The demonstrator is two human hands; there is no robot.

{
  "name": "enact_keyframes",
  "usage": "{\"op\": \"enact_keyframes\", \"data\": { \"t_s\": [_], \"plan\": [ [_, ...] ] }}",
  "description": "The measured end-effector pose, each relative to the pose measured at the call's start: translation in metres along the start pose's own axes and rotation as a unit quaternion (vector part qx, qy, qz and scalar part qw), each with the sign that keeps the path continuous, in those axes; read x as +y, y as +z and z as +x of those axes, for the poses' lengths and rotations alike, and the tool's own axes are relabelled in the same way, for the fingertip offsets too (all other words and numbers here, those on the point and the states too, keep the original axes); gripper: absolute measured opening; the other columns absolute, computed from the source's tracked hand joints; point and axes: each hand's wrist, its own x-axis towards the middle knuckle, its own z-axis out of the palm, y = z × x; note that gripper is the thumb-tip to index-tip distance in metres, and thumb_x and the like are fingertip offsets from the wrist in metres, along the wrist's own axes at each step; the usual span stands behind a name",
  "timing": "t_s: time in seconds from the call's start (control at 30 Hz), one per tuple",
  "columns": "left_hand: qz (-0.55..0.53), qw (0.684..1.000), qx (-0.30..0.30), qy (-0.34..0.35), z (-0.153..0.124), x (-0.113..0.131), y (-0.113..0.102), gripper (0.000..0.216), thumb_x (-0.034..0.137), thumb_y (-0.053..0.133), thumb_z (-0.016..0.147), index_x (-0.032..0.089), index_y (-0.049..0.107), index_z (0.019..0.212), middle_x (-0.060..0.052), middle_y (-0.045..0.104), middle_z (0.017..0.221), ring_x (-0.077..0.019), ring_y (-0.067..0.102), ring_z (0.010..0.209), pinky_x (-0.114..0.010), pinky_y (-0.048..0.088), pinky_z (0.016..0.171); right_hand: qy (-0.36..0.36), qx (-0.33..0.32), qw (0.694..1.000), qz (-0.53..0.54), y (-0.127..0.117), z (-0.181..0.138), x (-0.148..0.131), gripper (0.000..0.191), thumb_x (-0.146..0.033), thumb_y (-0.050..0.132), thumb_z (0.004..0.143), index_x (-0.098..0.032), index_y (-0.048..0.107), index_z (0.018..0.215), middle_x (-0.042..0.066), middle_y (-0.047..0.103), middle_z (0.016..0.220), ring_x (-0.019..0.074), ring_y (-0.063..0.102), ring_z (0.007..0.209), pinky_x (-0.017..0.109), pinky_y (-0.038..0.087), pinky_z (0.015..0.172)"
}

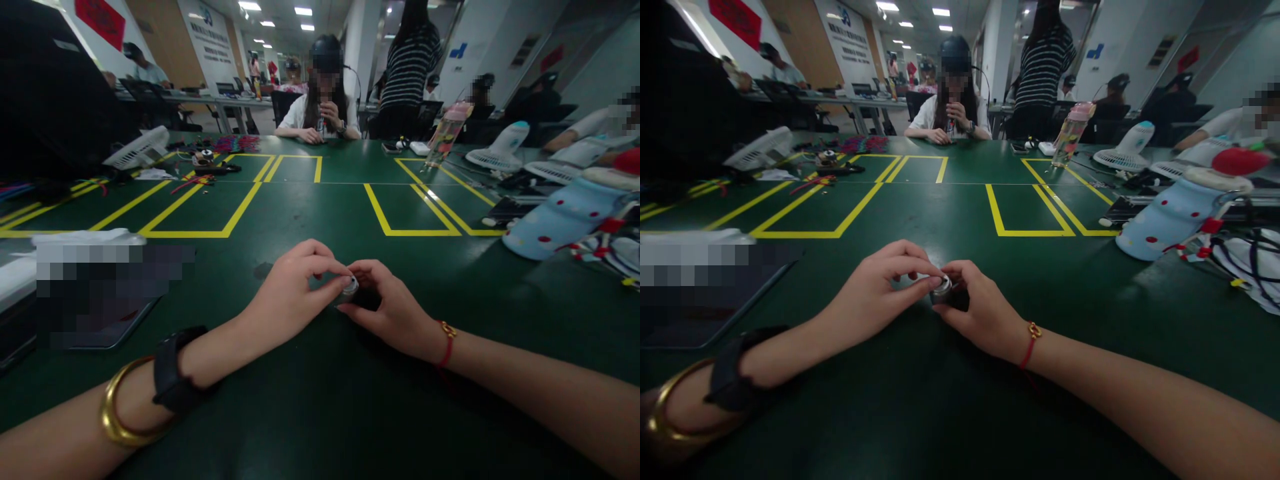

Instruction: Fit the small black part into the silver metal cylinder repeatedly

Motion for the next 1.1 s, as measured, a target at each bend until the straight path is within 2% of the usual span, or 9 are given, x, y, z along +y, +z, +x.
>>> {"op": "enact_keyframes", "data": {
  "t_s": [0.13,0.33,0.47,0.6,0.67,0.77,0.93,1.03,1.1],
  "plan": [
    [0.003,0.999,0.025,-0.040,-0.002,-0.010,-0.009,0.017,0.034,0.058,0.088,0.025,0.071,0.095,-0.001,0.060,0.091,-0.0152,0.055,0.078,-0.028,0.044,0.067,0.010,0.007,1.000,-0.022,-0.003,0.000,-0.002,0.041,-0.023,0.064,0.075,-0.023,0.048,0.112,0.002,0.059,0.105,0.0111,0.059,0.089,0.028,0.051,0.080],
    [0.028,0.995,-0.079,-0.061,-0.014,-0.035,0.008,0.011,0.033,0.064,0.083,0.026,0.072,0.085,-0.001,0.061,0.088,-0.0179,0.057,0.084,-0.031,0.045,0.074,0.021,0.017,0.999,-0.018,-0.005,-0.002,-0.001,0.039,-0.022,0.064,0.073,-0.021,0.048,0.109,0.003,0.059,0.102,0.0117,0.058,0.088,0.028,0.051,0.078],
    [0.038,0.994,-0.090,-0.044,-0.014,-0.036,0.023,0.011,0.032,0.063,0.085,0.025,0.071,0.086,-0.001,0.062,0.089,-0.0190,0.057,0.087,-0.031,0.044,0.075,0.020,0.016,1.000,-0.008,-0.002,-0.002,-0.002,0.039,-0.024,0.064,0.073,-0.021,0.048,0.109,0.003,0.059,0.103,0.0121,0.059,0.089,0.029,0.052,0.080],
    [0.027,0.994,-0.088,-0.053,-0.013,-0.034,0.018,0.016,0.037,0.062,0.085,0.025,0.070,0.093,-0.002,0.062,0.091,-0.0188,0.057,0.085,-0.030,0.045,0.072,0.038,0.024,0.999,0.026,-0.009,0.000,-0.003,0.039,-0.026,0.066,0.073,-0.021,0.049,0.107,0.003,0.060,0.103,0.0125,0.061,0.091,0.029,0.053,0.082],
    [0.022,0.994,-0.078,-0.067,-0.017,-0.037,0.008,0.022,0.040,0.060,0.086,0.025,0.068,0.099,-0.002,0.062,0.095,-0.0185,0.057,0.084,-0.030,0.045,0.072,0.063,0.053,0.996,0.032,-0.024,-0.002,0.003,0.041,-0.029,0.067,0.072,-0.021,0.048,0.108,0.004,0.061,0.104,0.0130,0.061,0.093,0.029,0.053,0.083],
    [0.014,0.993,-0.054,-0.109,-0.027,-0.047,-0.013,0.027,0.044,0.052,0.090,0.024,0.067,0.100,-0.003,0.063,0.099,-0.0189,0.058,0.085,-0.031,0.045,0.073,0.127,0.145,0.981,-0.027,-0.066,-0.014,0.027,0.048,-0.035,0.071,0.069,-0.021,0.049,0.109,0.005,0.062,0.103,0.0144,0.062,0.090,0.031,0.053,0.080],
    [-0.004,0.981,-0.025,-0.191,-0.040,-0.062,-0.032,0.034,0.050,0.048,0.090,0.022,0.066,0.096,-0.003,0.067,0.096,-0.0207,0.060,0.086,-0.032,0.045,0.075,0.251,0.307,0.886,-0.240,-0.150,-0.054,0.084,0.059,-0.043,0.075,0.060,-0.017,0.052,0.109,0.007,0.062,0.094,0.0175,0.061,0.078,0.033,0.051,0.068],
    [-0.013,0.980,-0.022,-0.200,-0.038,-0.061,-0.030,0.036,0.051,0.047,0.089,0.021,0.066,0.096,-0.003,0.068,0.091,-0.0211,0.061,0.082,-0.032,0.046,0.073,0.293,0.311,0.847,-0.317,-0.179,-0.072,0.101,0.060,-0.047,0.071,0.060,-0.017,0.053,0.109,0.009,0.061,0.095,0.0209,0.060,0.079,0.037,0.049,0.068],
    [-0.013,0.981,-0.023,-0.193,-0.037,-0.058,-0.027,0.035,0.050,0.048,0.089,0.022,0.067,0.095,-0.003,0.069,0.090,-0.0212,0.062,0.082,-0.032,0.046,0.072,0.279,0.307,0.833,-0.366,-0.180,-0.074,0.098,0.061,-0.050,0.068,0.063,-0.017,0.053,0.111,0.012,0.060,0.102,0.0258,0.059,0.090,0.042,0.048,0.076]
  ]
}}
